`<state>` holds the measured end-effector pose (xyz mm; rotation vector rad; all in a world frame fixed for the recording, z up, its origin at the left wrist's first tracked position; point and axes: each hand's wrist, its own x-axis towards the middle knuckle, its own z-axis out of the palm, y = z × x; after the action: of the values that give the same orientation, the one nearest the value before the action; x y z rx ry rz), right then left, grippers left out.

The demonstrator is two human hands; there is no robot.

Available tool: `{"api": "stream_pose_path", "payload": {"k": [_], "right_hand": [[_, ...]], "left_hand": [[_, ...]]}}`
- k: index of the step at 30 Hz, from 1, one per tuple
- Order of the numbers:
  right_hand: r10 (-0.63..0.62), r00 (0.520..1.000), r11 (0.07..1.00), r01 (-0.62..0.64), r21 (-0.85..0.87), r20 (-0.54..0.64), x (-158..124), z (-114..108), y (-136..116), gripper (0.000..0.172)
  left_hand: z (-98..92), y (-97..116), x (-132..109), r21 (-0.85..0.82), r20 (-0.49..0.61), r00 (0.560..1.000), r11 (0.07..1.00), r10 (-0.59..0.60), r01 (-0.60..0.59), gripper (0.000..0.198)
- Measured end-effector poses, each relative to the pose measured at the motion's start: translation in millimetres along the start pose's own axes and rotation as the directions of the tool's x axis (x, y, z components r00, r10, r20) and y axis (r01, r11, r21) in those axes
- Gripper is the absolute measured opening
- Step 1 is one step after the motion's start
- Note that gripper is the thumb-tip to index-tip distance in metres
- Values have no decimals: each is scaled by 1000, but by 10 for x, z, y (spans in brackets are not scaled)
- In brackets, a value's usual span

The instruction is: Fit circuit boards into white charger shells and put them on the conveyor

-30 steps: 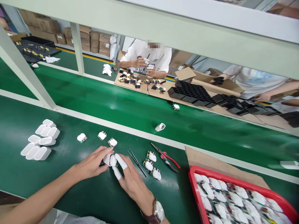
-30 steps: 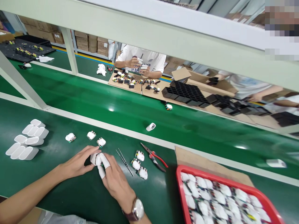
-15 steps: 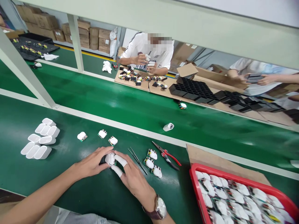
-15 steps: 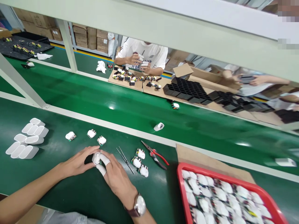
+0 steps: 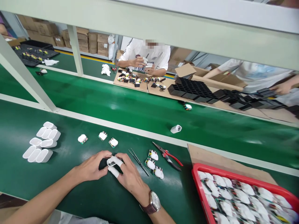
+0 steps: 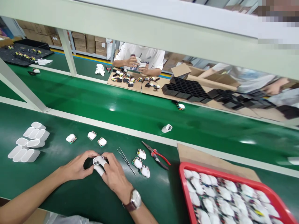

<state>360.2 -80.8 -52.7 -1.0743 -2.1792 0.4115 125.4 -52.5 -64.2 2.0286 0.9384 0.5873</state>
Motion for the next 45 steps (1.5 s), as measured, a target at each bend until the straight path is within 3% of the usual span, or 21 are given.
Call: {"api": "stream_pose_path", "payload": {"k": [5,8,10,13,17,20,24,27,30,34,45], "right_hand": [[-17,1000,997,18,-72,19,-12,13,-15,17],[32,999,999,-32,-13,35,-49,-74,0,33],[84,996,995,-86,-51,-34,-100,-153,53,43],[144,976,944,-185,-274,-164,-205,-250,187,41],[191,976,803,-218,-554,-108,-335,-283,346,34],[216,976,788,-197,-583,-38,-358,-277,346,34],[140,989,934,-149,-324,-51,-294,-289,157,30],[73,997,976,-75,-202,-19,-253,-287,7,26],[36,999,966,-29,-257,21,-227,-262,-31,24],[24,999,951,-12,-308,35,-178,-228,20,22],[-1,993,940,40,-339,116,-34,-276,8,23]], "left_hand": [[-4,28,18,19,-33,984,984,177,-177,39],[-14,17,26,83,-49,967,965,251,-247,39],[-22,8,30,156,-61,955,948,291,-279,42],[-28,3,42,260,-67,923,900,378,-350,37],[-21,36,80,288,-105,888,868,448,-404,29],[-11,77,103,265,-93,897,879,433,-397,23],[20,78,95,228,-108,910,901,400,-369,24],[57,33,72,153,-108,942,942,316,-299,26],[86,-11,52,40,-138,969,979,204,-200,30],[99,-31,28,7,-126,987,995,103,-103,31],[110,-44,21,-6,-114,990,996,87,-89,29]]}}
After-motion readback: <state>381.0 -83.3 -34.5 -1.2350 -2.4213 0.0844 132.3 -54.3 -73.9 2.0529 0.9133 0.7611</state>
